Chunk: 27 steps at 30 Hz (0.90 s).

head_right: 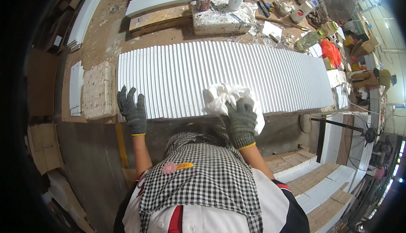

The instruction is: The person wipes the surface of a stack of white corrugated panels with a white cloth. They repeatedly wipe the panels, occasionally lifting one to wipe underneath, and continue the wiping motion across the stack.

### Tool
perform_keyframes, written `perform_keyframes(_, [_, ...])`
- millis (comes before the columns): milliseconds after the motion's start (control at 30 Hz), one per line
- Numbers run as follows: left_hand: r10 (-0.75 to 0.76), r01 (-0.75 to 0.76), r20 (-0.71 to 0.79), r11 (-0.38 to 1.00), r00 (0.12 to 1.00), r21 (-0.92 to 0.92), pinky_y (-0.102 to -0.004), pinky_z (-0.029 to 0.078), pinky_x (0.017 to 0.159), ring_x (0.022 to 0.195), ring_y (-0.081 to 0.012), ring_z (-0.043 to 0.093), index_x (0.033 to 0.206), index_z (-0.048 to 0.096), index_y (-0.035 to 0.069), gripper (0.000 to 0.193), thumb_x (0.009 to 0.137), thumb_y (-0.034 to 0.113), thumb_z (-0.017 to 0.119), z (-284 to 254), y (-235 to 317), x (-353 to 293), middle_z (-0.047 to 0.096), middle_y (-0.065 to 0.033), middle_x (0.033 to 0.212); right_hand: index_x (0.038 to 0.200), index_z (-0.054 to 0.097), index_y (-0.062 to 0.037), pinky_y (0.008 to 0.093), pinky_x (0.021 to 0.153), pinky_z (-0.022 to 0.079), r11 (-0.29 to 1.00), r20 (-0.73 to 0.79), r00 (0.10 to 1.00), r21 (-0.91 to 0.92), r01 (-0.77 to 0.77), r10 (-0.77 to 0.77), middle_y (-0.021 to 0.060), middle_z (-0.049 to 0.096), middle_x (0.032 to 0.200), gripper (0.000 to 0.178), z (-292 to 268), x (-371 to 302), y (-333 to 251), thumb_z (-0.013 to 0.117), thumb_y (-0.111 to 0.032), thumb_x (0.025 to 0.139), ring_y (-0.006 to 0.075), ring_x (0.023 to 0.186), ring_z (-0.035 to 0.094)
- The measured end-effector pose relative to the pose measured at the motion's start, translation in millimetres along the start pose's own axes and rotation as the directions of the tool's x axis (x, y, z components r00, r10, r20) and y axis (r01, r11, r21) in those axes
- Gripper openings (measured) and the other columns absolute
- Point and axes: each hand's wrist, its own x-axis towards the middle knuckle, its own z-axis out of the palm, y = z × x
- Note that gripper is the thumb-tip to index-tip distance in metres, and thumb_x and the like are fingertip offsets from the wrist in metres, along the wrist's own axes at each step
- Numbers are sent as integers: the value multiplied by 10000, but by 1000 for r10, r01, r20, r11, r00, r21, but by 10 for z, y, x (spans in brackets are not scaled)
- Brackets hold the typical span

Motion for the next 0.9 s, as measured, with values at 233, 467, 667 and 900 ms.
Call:
perform_keyframes(233, [87,-91,136,996,987,19,-608,388,1253,1495,-452,439,1403,662,125,531,932,280,850,311,-209,160,552,-182,1555,1397,751,-309,612,1016,526,992,-92,988,16,-121,122,137,628,1523,471,-200,898,-380,770,-467,953,446,1333,595])
perform_keyframes(467, [20,-22,135,1000,991,13,-561,423,1240,1482,-417,494,1391,689,92,488,952,233,849,261,-146,198,604,-184,1536,1531,664,-326,583,1230,441,998,-143,988,-22,-57,54,170,576,1632,581,-251,2804,-501,599,-606,1026,469,1493,520])
perform_keyframes(667, [-43,43,8,999,999,-21,-595,423,1213,1448,-441,493,1369,664,84,458,960,212,826,117,-414,108,576,-205,1533,1565,619,-269,550,977,575,905,-366,929,380,191,-42,249,690,1254,549,-425,2651,-430,707,-381,1035,427,1107,705])
perform_keyframes(900, [-350,350,-25,937,936,-6,-593,407,1219,1440,-469,506,1564,569,45,594,1049,295,729,16,-619,-485,569,-276,1531,1580,608,-268,796,1172,337,824,-204,806,-1,567,-556,242,479,1640,653,-71,764,-759,673,-580,1010,512,1506,451])
